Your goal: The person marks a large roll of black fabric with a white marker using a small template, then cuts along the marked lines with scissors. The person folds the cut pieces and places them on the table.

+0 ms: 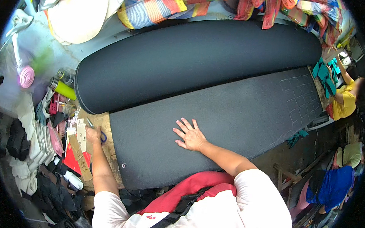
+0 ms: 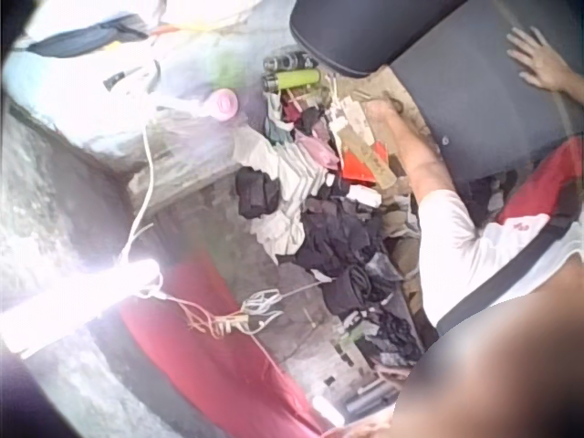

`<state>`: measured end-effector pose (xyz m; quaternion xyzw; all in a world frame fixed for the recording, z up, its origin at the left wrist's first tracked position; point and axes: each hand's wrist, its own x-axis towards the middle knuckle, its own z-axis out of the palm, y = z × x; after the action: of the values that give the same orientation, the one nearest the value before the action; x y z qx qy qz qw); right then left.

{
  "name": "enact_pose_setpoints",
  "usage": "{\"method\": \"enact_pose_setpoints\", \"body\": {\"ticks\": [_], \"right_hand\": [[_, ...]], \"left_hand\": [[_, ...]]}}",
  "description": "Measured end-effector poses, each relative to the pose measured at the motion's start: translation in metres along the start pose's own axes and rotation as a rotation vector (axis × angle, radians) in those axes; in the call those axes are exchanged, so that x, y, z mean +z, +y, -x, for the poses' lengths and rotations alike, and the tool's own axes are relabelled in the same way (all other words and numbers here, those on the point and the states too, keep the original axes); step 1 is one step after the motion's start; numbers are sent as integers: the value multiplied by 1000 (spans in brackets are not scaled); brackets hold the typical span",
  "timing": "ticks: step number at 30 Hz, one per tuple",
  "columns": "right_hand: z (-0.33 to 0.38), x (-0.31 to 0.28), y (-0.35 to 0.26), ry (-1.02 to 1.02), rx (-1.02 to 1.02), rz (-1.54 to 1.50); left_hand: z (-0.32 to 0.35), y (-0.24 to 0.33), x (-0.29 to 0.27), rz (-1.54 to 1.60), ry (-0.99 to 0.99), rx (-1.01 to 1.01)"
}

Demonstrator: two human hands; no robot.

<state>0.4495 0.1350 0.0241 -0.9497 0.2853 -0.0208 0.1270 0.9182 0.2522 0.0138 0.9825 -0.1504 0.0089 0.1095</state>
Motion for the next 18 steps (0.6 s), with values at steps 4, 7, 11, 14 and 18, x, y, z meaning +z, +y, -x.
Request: {"method": "enact_pose_setpoints", "body": {"ticks": [4,7,11,14,18], "right_hand": [[0,-1,0,19,-9,-5],[0,0,1,25,-11,-9],[1,3,2,37,-17,-18],[1,4,4,103,-34,-30],[1,3,5,83,-34,-36]], "left_hand": [[4,-8,1,39,36,-19],[14,-14,-3,107,58,-105],[25,-22,-12,53,104,-151],[29,-27,-16,27,64,-118],[29,-32,-13,39,-38,-134]]}}
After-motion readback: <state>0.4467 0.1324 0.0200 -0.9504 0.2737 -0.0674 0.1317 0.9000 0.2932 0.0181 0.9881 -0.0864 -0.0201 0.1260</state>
